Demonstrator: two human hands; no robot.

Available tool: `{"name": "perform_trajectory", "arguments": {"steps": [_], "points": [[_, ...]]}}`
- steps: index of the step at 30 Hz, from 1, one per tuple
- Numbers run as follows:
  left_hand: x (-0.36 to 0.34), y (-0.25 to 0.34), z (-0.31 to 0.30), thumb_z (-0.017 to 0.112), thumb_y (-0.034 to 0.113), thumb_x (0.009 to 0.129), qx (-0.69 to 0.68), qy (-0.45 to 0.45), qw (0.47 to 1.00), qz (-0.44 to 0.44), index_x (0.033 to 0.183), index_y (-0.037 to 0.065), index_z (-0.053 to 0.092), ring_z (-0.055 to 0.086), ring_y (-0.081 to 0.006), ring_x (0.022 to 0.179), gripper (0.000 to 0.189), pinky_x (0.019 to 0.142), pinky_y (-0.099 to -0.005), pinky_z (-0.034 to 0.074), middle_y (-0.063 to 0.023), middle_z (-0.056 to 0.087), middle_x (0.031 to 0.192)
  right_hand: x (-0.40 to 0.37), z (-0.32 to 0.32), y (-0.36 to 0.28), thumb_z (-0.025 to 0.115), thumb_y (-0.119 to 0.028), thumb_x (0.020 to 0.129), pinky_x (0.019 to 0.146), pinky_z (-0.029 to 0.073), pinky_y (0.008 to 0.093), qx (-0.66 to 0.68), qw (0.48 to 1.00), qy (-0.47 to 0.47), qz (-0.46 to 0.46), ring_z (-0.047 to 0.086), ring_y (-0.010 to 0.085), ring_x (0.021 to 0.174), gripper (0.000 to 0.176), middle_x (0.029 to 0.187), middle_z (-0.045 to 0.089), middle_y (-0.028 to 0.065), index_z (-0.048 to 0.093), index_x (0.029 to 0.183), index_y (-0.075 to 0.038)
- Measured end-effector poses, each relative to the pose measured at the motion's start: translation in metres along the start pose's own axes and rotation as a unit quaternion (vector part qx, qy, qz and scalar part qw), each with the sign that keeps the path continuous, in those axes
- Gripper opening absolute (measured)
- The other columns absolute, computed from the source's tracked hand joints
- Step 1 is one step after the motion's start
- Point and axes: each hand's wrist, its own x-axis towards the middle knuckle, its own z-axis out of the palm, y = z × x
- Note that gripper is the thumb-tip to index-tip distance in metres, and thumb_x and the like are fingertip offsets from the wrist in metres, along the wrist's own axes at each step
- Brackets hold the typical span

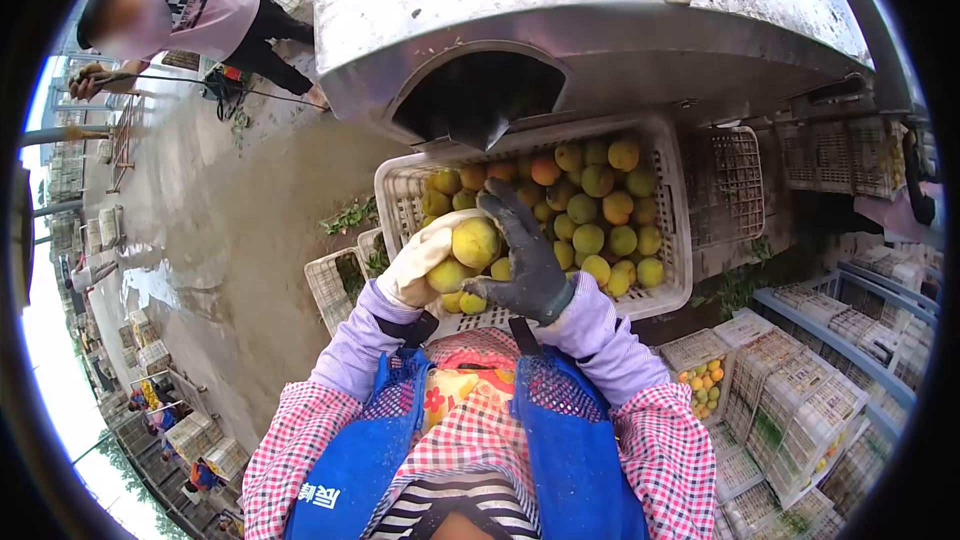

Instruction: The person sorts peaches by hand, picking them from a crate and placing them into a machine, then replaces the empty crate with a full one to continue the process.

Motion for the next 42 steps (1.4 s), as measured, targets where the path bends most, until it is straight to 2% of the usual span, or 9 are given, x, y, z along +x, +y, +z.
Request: {"name": "perform_trajectory", "arguments": {"steps": [7, 10, 13, 18, 21, 23, 29, 32, 42], "points": [[0.014, 0.03, -0.003, 0.058, 0.042, 0.102, 0.013, 0.064, 0.996, 0.056, 0.145, -0.002, 0.049, 0.061, -0.0248, 0.124, 0.062, 0.108, -0.0403, 0.049, -0.0158, 0.061, 0.136, 0.041, 0.001, -0.022, 0.076, -0.058, 0.082, 0.109, 0.041, 0.0546, -0.246, 0.955, 0.128, -0.109, 0.051, 0.0408, 0.132, 0.074, 0.144, 0.055, 0.018, 0.063, 0.126, 0.0], [0.017, 0.029, 0.001, 0.056, 0.038, 0.105, -0.205, 0.181, 0.962, 0.008, 0.141, 0.007, 0.054, 0.064, -0.0254, 0.116, 0.048, 0.101, -0.0434, 0.053, -0.0111, 0.063, 0.132, 0.08, 0.012, -0.001, 0.069, -0.06, 0.088, 0.109, 0.04, 0.0547, -0.345, 0.906, 0.219, -0.109, 0.051, 0.042, 0.131, 0.072, 0.143, 0.055, 0.016, 0.064, 0.123, 0.003], [0.013, 0.018, -0.009, 0.057, 0.035, 0.105, -0.277, 0.097, 0.955, 0.039, 0.141, 0.007, 0.055, 0.063, -0.0247, 0.117, 0.046, 0.1, -0.0448, 0.053, -0.0098, 0.062, 0.133, 0.112, 0.034, 0.059, 0.081, -0.051, 0.079, 0.101, 0.046, 0.0548, -0.366, 0.883, 0.284, -0.074, 0.054, 0.044, 0.124, 0.072, 0.132, 0.059, 0.0202, 0.064, 0.126, 0.0], [0.017, 0.017, -0.007, 0.057, 0.03, 0.106, -0.287, 0.129, 0.946, 0.076, 0.138, 0.006, 0.056, 0.06, -0.0248, 0.123, 0.041, 0.105, -0.0466, 0.051, -0.0101, 0.061, 0.135, 0.107, 0.007, 0.034, 0.076, -0.053, 0.082, 0.105, 0.043, 0.0531, -0.289, 0.952, 0.096, 0.02, 0.052, 0.0429, 0.127, 0.07, 0.137, 0.058, 0.0179, 0.064, 0.128, -0.002], [0.019, 0.018, -0.001, 0.057, 0.029, 0.106, -0.248, 0.152, 0.948, 0.129, 0.139, 0.003, 0.054, 0.061, -0.0227, 0.117, 0.042, 0.1, -0.038, 0.053, -0.0112, 0.06, 0.131, 0.113, -0.01, -0.004, 0.074, -0.055, 0.084, 0.107, 0.042, 0.0521, -0.236, 0.966, 0.098, -0.027, 0.051, 0.0423, 0.128, 0.069, 0.14, 0.057, 0.0165, 0.063, 0.129, -0.004], [0.028, -0.012, -0.029, 0.057, 0.027, 0.106, -0.001, 0.19, 0.969, 0.155, 0.137, 0.003, 0.055, 0.062, -0.0209, 0.115, 0.04, 0.096, -0.034, 0.054, -0.0107, 0.062, 0.125, 0.1, -0.001, -0.02, 0.072, -0.056, 0.086, 0.109, 0.041, 0.0514, -0.249, 0.96, 0.105, -0.076, 0.051, 0.0419, 0.13, 0.068, 0.141, 0.056, 0.0155, 0.063, 0.129, -0.004], [0.02, 0.018, 0.009, 0.047, 0.022, 0.109, 0.289, 0.225, 0.915, 0.171, 0.14, -0.002, 0.051, 0.058, -0.0268, 0.125, 0.039, 0.113, -0.0394, 0.043, -0.0132, 0.056, 0.138, 0.051, 0.033, -0.01, 0.08, -0.051, 0.079, 0.108, 0.042, 0.0499, -0.288, 0.945, 0.134, -0.079, 0.053, 0.0404, 0.125, 0.069, 0.131, 0.06, 0.0166, 0.064, 0.126, -0.003], [0.029, -0.005, 0.003, 0.045, 0.025, 0.11, -0.013, 0.192, 0.963, 0.191, 0.144, -0.004, 0.048, 0.055, -0.0278, 0.132, 0.045, 0.116, -0.0401, 0.04, -0.0171, 0.055, 0.143, 0.047, 0.03, -0.002, 0.083, -0.048, 0.076, 0.107, 0.043, 0.0497, -0.011, 0.993, 0.114, 0.019, 0.055, 0.0407, 0.122, 0.069, 0.13, 0.06, 0.0169, 0.064, 0.124, -0.002], [0.031, 0.001, 0.011, 0.057, 0.026, 0.106, -0.171, 0.236, 0.938, 0.185, 0.143, 0.004, 0.052, 0.057, -0.0255, 0.127, 0.043, 0.104, -0.0387, 0.048, -0.0138, 0.059, 0.139, 0.072, 0.026, 0.005, 0.08, -0.042, 0.082, 0.106, 0.043, 0.0525, -0.304, 0.929, 0.19, -0.095, 0.055, 0.0416, 0.126, 0.065, 0.134, 0.059, 0.0194, 0.062, 0.132, -0.004]]}}
